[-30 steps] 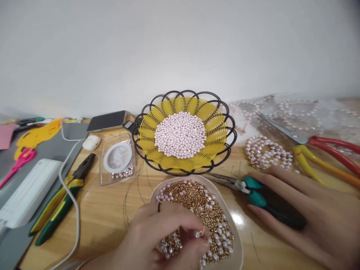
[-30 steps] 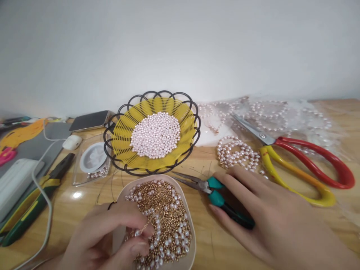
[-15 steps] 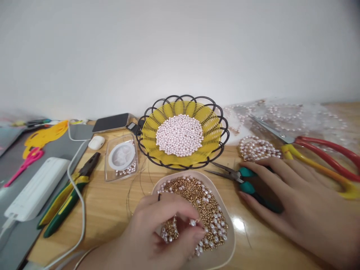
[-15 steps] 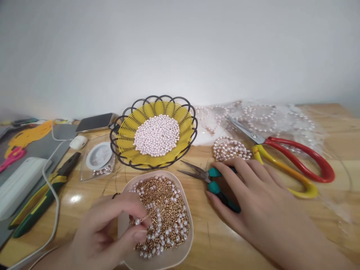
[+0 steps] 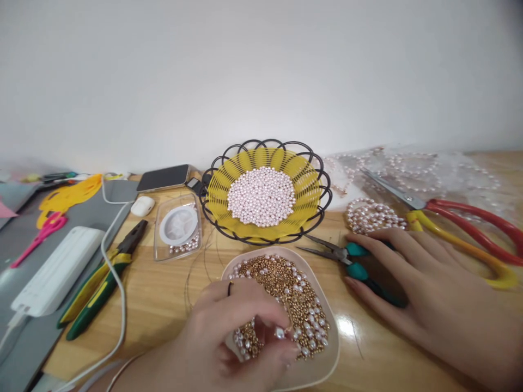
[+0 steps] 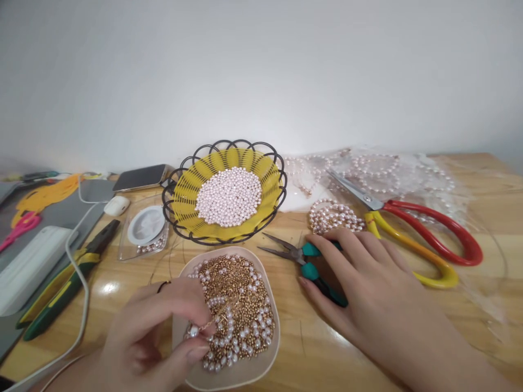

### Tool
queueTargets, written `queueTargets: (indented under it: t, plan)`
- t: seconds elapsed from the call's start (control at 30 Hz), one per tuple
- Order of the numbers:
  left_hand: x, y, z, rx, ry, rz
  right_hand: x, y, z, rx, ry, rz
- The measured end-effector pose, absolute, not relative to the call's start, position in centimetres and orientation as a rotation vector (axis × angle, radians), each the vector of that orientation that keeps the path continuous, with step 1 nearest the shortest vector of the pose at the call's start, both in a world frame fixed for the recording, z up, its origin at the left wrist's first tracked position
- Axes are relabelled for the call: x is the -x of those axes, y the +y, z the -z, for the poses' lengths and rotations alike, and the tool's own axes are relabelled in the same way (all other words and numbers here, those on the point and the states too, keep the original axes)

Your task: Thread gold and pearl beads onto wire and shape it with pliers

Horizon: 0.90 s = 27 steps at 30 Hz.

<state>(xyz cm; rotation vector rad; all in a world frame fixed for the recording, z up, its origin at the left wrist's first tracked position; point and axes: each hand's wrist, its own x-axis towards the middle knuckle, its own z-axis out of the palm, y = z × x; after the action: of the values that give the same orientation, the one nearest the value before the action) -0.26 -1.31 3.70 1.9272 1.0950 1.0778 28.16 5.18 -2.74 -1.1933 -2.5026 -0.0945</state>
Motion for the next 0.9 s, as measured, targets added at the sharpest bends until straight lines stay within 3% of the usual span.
queueTargets:
  t: [0.43, 0.5, 0.8, 0.9]
  plan:
    - [0.3, -1.5, -3.6, -1.857, 1.052, -1.067, -27.8, 4.6, 1.7, 1.185, -2.509, 0.212]
    - [0.2, -1.5, -3.4, -1.790, 1.042, -1.069, -27.1, 4.0, 0.9, 1.078, -2.492, 0.043]
    - [-0.2, -1.2, -3.1, -1.753, 0.936, -1.213, -20.2, 1.8, -4.1, 0.860, -2.006, -1.299]
    - [-0.1, -1.1, -3.4, -1.769, 0.967, -1.255, -19.6, 1.9, -4.6, 0.916, -1.948, -1.505]
